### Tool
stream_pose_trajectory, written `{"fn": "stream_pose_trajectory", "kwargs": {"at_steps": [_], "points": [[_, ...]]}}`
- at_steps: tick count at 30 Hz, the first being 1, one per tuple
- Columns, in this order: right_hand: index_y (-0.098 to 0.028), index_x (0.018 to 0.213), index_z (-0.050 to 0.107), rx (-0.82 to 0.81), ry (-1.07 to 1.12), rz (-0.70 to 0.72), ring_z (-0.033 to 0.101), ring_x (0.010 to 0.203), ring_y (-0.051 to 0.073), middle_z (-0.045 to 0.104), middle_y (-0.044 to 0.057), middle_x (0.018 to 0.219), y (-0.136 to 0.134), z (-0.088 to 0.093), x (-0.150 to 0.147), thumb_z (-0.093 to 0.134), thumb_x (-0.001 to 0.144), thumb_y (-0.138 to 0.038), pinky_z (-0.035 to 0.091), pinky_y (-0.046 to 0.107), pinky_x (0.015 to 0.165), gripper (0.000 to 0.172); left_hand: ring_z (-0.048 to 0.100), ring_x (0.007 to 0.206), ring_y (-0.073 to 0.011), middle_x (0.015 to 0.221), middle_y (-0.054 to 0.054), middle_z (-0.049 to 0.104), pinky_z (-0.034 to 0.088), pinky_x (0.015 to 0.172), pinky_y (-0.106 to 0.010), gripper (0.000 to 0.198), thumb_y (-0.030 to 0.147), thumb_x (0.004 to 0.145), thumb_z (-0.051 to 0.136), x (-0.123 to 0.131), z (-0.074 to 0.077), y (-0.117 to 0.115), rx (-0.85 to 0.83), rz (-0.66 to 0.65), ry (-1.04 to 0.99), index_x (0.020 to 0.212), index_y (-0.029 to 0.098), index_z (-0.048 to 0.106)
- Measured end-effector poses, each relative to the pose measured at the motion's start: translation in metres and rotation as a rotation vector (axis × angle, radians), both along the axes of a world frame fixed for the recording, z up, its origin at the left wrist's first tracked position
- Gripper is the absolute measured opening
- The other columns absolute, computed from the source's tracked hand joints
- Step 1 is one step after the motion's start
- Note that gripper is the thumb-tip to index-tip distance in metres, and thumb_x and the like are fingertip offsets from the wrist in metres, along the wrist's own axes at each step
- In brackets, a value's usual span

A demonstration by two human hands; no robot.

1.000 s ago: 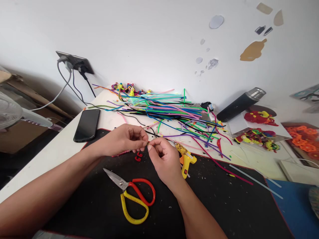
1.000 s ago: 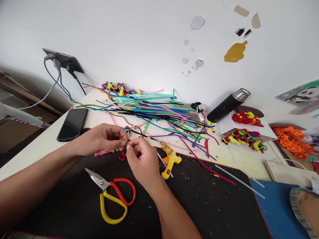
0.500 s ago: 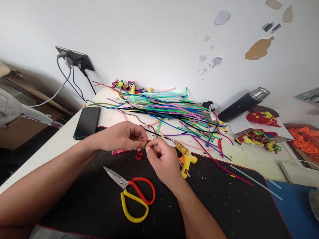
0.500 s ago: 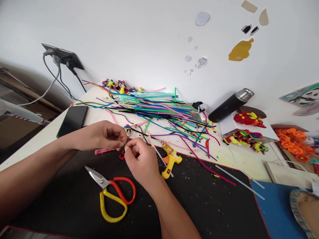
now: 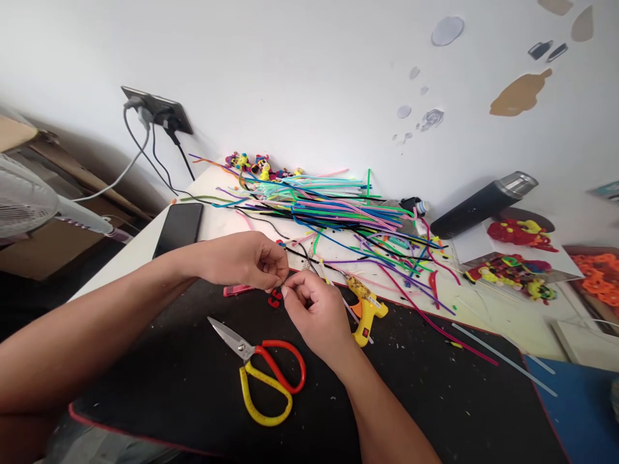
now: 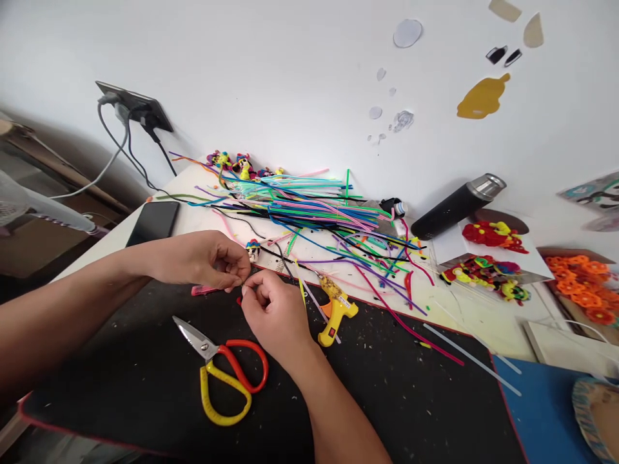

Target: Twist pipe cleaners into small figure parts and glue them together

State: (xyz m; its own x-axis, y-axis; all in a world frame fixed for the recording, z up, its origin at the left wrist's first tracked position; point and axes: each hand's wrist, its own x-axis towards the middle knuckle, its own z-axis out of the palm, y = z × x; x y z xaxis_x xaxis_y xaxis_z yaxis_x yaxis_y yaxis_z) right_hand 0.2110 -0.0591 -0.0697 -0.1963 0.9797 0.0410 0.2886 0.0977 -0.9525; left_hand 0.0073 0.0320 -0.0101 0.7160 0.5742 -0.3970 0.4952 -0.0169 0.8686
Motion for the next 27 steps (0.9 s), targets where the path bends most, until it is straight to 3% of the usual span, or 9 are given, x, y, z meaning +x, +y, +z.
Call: {"fn": "stream_pose_trajectory", "kwargs": {"at_steps": [7, 18, 27], "points": [[-0.023, 0.086, 0.063, -0.028, 0.021, 0.035, 0.038, 0.049, 0.012, 0.041, -0.01, 0.055, -0.002, -0.001, -0.001, 0.063, 0.095, -0.027, 0.028, 0.027, 0.051, 0.01, 0.055, 0.045, -0.0127, 0.063, 0.002, 0.067, 0.042, 0.045, -0.021, 0.007, 0.025, 0.081, 0.071, -0.006, 0.0, -0.002, 0.024, -0.036, 0.034, 0.085, 0.022, 0.076], [-0.023, 0.084, 0.064, -0.033, -0.032, 0.043, 0.038, 0.049, 0.012, 0.04, -0.01, 0.055, 0.001, -0.009, -0.003, 0.064, 0.094, -0.027, 0.026, 0.028, 0.052, 0.011, 0.056, 0.057, -0.0125, 0.065, 0.002, 0.067, 0.038, 0.054, -0.02, 0.01, 0.023, 0.083, 0.069, -0.003, 0.002, -0.011, 0.297, -0.074, 0.089, 0.083, 0.02, 0.078], [-0.024, 0.08, 0.063, -0.054, -0.001, -0.006, 0.038, 0.049, 0.012, 0.042, -0.009, 0.054, 0.002, -0.004, -0.003, 0.064, 0.091, -0.029, 0.029, 0.027, 0.051, 0.012, 0.055, 0.061, -0.0128, 0.067, 0.003, 0.066, 0.037, 0.055, -0.02, 0.014, 0.029, 0.087, 0.069, -0.003, -0.006, -0.018, 0.322, 0.023, 0.07, 0.085, 0.02, 0.078]]}}
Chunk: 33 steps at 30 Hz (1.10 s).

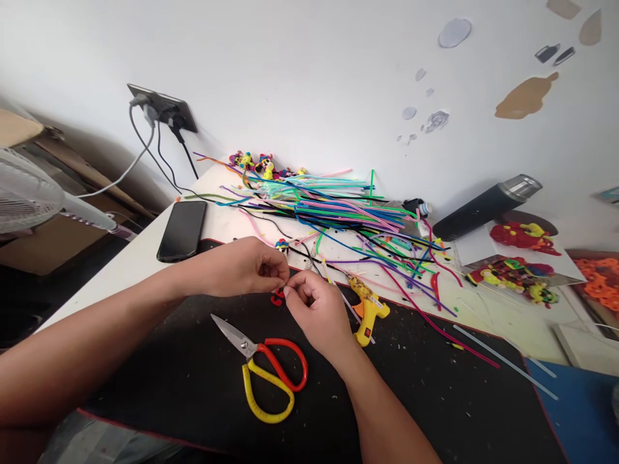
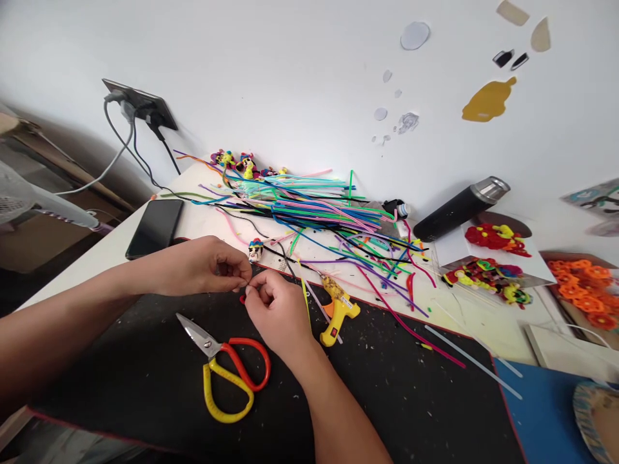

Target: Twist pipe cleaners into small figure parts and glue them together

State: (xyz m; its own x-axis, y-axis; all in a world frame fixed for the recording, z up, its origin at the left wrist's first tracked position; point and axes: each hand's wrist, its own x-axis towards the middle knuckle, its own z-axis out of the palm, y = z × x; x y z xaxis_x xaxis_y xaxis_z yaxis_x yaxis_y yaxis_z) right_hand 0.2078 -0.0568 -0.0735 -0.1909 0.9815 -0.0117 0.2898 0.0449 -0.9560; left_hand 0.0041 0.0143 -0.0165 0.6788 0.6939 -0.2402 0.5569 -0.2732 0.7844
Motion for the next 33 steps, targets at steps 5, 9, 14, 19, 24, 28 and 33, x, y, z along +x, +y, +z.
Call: {"fn": "stream_pose_trajectory", "kwargs": {"at_steps": [5, 9, 14, 19, 24, 28, 33], "points": [[-0.024, 0.085, 0.061, -0.064, 0.166, -0.036, 0.037, 0.046, 0.012, 0.043, -0.01, 0.054, 0.001, -0.002, 0.0, 0.065, 0.094, -0.034, 0.029, 0.026, 0.048, 0.014, 0.058, 0.067, -0.013, 0.076, 0.001, 0.073, 0.042, 0.06, -0.019, 0.018, 0.036, 0.09, 0.073, 0.001, -0.009, 0.001, -0.118, 0.104, -0.126, 0.091, 0.019, 0.08], [-0.023, 0.089, 0.063, -0.134, 0.314, -0.071, 0.037, 0.04, 0.01, 0.046, -0.011, 0.053, 0.002, -0.002, 0.001, 0.067, 0.095, -0.037, 0.028, 0.025, 0.043, 0.016, 0.064, 0.072, -0.0144, 0.084, -0.002, 0.078, 0.05, 0.066, -0.021, 0.025, 0.042, 0.09, 0.078, 0.003, -0.017, -0.001, -0.254, 0.187, -0.37, 0.097, 0.018, 0.079], [-0.023, 0.089, 0.062, -0.194, 0.425, -0.096, 0.036, 0.037, 0.008, 0.046, -0.012, 0.052, 0.003, 0.004, 0.001, 0.069, 0.093, -0.04, 0.025, 0.022, 0.038, 0.02, 0.065, 0.072, -0.0149, 0.083, -0.004, 0.076, 0.051, 0.066, -0.023, 0.029, 0.044, 0.091, 0.08, 0.009, -0.02, -0.005, -0.277, 0.229, -0.408, 0.097, 0.016, 0.077], [-0.022, 0.089, 0.061, -0.207, 0.452, -0.105, 0.037, 0.035, 0.007, 0.047, -0.012, 0.05, 0.004, 0.006, 0.002, 0.071, 0.091, -0.042, 0.024, 0.021, 0.037, 0.022, 0.063, 0.069, -0.0142, 0.081, -0.003, 0.074, 0.05, 0.063, -0.023, 0.029, 0.044, 0.093, 0.078, 0.015, -0.02, -0.011, -0.229, 0.259, -0.424, 0.099, 0.016, 0.075], [-0.022, 0.089, 0.061, -0.216, 0.459, -0.111, 0.037, 0.034, 0.007, 0.046, -0.013, 0.049, 0.004, 0.004, 0.004, 0.072, 0.091, -0.041, 0.025, 0.02, 0.037, 0.022, 0.064, 0.068, -0.0129, 0.079, 0.0, 0.075, 0.05, 0.064, -0.021, 0.019, 0.035, 0.095, 0.073, 0.017, -0.019, -0.015, -0.037, 0.263, -0.435, 0.098, 0.016, 0.075], [-0.022, 0.09, 0.062, -0.223, 0.461, -0.119, 0.037, 0.034, 0.006, 0.047, -0.013, 0.05, 0.005, 0.003, 0.004, 0.072, 0.091, -0.041, 0.025, 0.02, 0.037, 0.022, 0.07, 0.078, -0.0148, 0.087, -0.003, 0.08, 0.053, 0.073, -0.022, 0.018, 0.032, 0.097, 0.07, 0.016, -0.022, -0.016, 0.143, 0.25, -0.38, 0.097, 0.017, 0.079], [-0.022, 0.09, 0.063, -0.211, 0.454, -0.106, 0.038, 0.035, 0.007, 0.048, -0.012, 0.05, 0.004, 0.003, 0.004, 0.072, 0.092, -0.041, 0.026, 0.021, 0.038, 0.021, 0.067, 0.074, -0.0144, 0.084, -0.002, 0.077, 0.052, 0.07, -0.022, 0.018, 0.034, 0.097, 0.072, 0.015, -0.021, -0.016, 0.069, 0.247, -0.4, 0.096, 0.017, 0.077]]}}
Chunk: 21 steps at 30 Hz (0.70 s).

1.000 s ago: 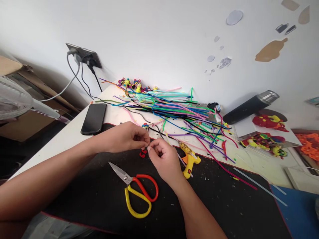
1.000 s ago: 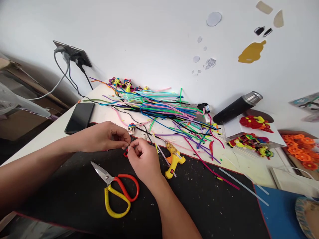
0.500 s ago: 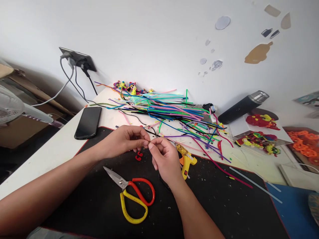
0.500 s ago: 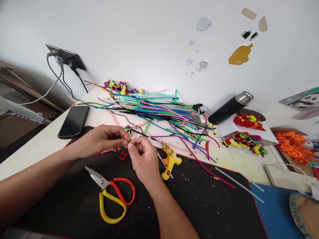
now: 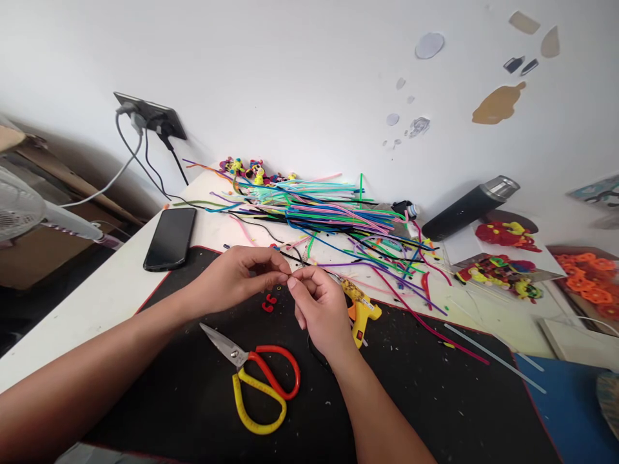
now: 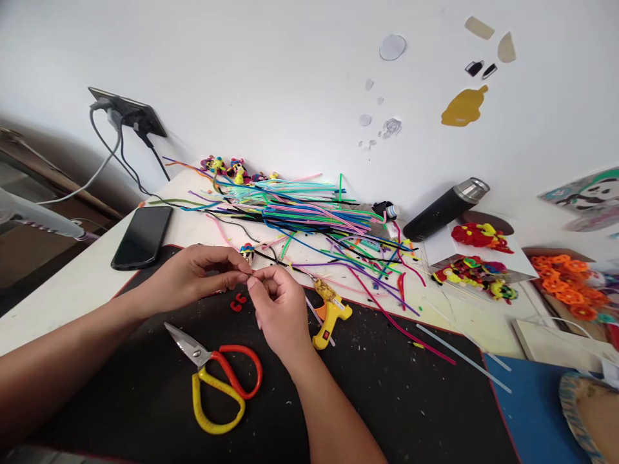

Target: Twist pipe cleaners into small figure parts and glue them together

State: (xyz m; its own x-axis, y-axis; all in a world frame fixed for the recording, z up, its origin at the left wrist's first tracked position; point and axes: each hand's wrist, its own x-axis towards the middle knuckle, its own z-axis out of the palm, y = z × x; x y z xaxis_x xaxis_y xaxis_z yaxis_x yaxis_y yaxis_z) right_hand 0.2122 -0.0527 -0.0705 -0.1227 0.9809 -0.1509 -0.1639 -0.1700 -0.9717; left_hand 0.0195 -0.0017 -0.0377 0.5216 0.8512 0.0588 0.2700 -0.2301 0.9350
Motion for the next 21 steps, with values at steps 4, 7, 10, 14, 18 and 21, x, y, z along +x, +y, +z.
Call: {"fn": "stream_pose_trajectory", "kwargs": {"at_steps": [4, 7, 10, 14, 18, 21], "points": [[-0.022, 0.09, 0.064, 0.015, -0.025, -0.007, 0.038, 0.036, 0.007, 0.048, -0.011, 0.051, -0.0012, -0.0002, -0.0002, 0.073, 0.093, -0.041, 0.026, 0.022, 0.039, 0.021, 0.062, 0.07, -0.0133, 0.079, -0.001, 0.072, 0.049, 0.064, -0.022, 0.024, 0.039, 0.096, 0.074, -0.0004, 0.0005, -0.0006, -0.149, -0.022, -0.04, 0.095, 0.015, 0.072], [-0.022, 0.09, 0.064, 0.037, -0.06, -0.026, 0.037, 0.039, 0.008, 0.048, -0.01, 0.054, -0.0016, -0.0014, -0.0011, 0.071, 0.094, -0.04, 0.026, 0.023, 0.04, 0.02, 0.06, 0.069, -0.0124, 0.079, -0.001, 0.07, 0.047, 0.061, -0.021, 0.026, 0.041, 0.096, 0.074, -0.001, -0.0005, 0.0, -0.215, -0.03, -0.066, 0.096, 0.015, 0.071], [-0.022, 0.091, 0.065, 0.055, -0.095, -0.029, 0.037, 0.04, 0.008, 0.049, -0.01, 0.056, -0.0019, -0.003, -0.0018, 0.069, 0.095, -0.04, 0.027, 0.024, 0.041, 0.019, 0.058, 0.067, -0.0113, 0.077, 0.0, 0.068, 0.046, 0.059, -0.019, 0.027, 0.041, 0.096, 0.076, -0.0013, -0.001, 0.0009, -0.269, -0.045, -0.084, 0.094, 0.015, 0.069], [-0.022, 0.092, 0.065, 0.075, -0.138, -0.042, 0.039, 0.041, 0.009, 0.052, -0.009, 0.057, -0.002, -0.0045, -0.0015, 0.069, 0.095, -0.041, 0.03, 0.024, 0.042, 0.02, 0.06, 0.066, -0.0113, 0.076, 0.0, 0.068, 0.047, 0.059, -0.019, 0.028, 0.042, 0.095, 0.076, -0.0015, -0.0013, 0.0015, -0.312, -0.062, -0.085, 0.093, 0.015, 0.069], [-0.022, 0.092, 0.065, 0.099, -0.169, -0.04, 0.04, 0.042, 0.01, 0.052, -0.008, 0.057, -0.0022, -0.0047, -0.001, 0.068, 0.096, -0.04, 0.03, 0.024, 0.043, 0.018, 0.062, 0.065, -0.0117, 0.078, -0.001, 0.069, 0.05, 0.06, -0.021, 0.03, 0.044, 0.095, 0.077, -0.0016, -0.0017, 0.0019, -0.339, -0.061, -0.078, 0.094, 0.015, 0.068], [-0.022, 0.091, 0.065, 0.111, -0.186, -0.036, 0.041, 0.042, 0.01, 0.052, -0.008, 0.057, -0.003, -0.0044, -0.0012, 0.067, 0.096, -0.038, 0.031, 0.025, 0.044, 0.017, 0.062, 0.065, -0.0115, 0.077, 0.0, 0.069, 0.049, 0.059, -0.02, 0.031, 0.044, 0.094, 0.078, -0.0015, -0.0009, 0.0019, -0.344, -0.054, -0.073, 0.093, 0.015, 0.068]]}}
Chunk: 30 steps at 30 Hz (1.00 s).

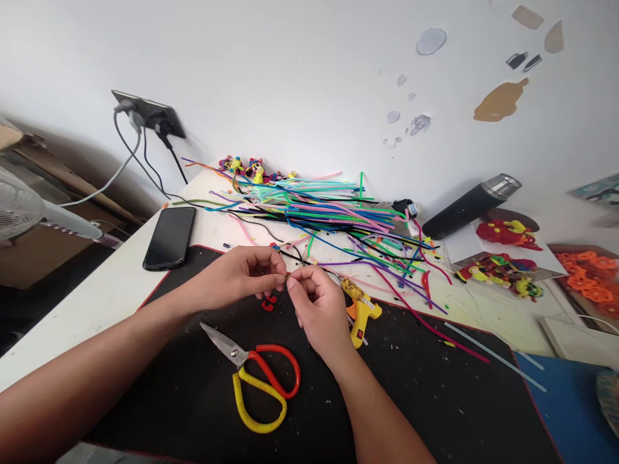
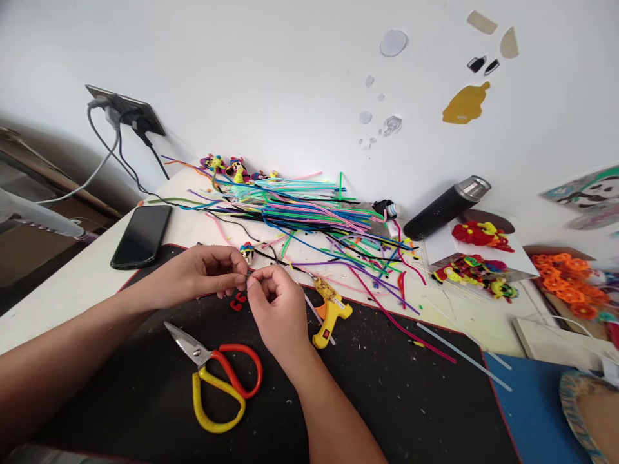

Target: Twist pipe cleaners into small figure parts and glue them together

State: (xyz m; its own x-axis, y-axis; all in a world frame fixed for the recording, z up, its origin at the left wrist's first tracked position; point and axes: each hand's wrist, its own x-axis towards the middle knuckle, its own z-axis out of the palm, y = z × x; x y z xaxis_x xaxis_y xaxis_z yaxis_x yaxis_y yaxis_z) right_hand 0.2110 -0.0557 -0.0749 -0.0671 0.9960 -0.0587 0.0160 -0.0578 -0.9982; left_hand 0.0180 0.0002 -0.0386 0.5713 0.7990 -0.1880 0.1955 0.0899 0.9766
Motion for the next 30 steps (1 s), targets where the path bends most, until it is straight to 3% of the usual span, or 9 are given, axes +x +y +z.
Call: {"fn": "stream_pose_trajectory", "kwargs": {"at_steps": [8, 20, 30], "points": [[-0.022, 0.09, 0.064, 0.006, -0.014, 0.005, 0.041, 0.043, 0.01, 0.053, -0.007, 0.06, 0.001, 0.001, -0.001, 0.066, 0.096, -0.035, 0.031, 0.025, 0.044, 0.014, 0.059, 0.065, -0.0113, 0.074, 0.001, 0.067, 0.045, 0.057, -0.02, 0.03, 0.044, 0.092, 0.079, 0.002, 0.003, 0.0, -0.013, -0.006, 0.006, 0.091, 0.016, 0.069], [-0.023, 0.09, 0.062, -0.009, -0.019, -0.007, 0.039, 0.042, 0.01, 0.051, -0.008, 0.057, 0.0, -0.002, -0.001, 0.066, 0.097, -0.041, 0.03, 0.024, 0.042, 0.019, 0.063, 0.064, -0.0113, 0.079, -0.001, 0.071, 0.051, 0.06, -0.021, 0.033, 0.046, 0.09, 0.081, 0.002, -0.004, 0.001, -0.105, -0.024, -0.016, 0.091, 0.016, 0.068], [-0.023, 0.091, 0.062, -0.001, 0.022, -0.014, 0.038, 0.041, 0.01, 0.05, -0.008, 0.057, 0.0, -0.005, 0.0, 0.066, 0.098, -0.042, 0.029, 0.024, 0.042, 0.021, 0.063, 0.059, -0.0103, 0.072, 0.001, 0.068, 0.051, 0.055, -0.019, 0.039, 0.048, 0.083, 0.088, 0.009, -0.012, -0.003, -0.21, 0.065, -0.15, 0.088, 0.015, 0.067]]}}
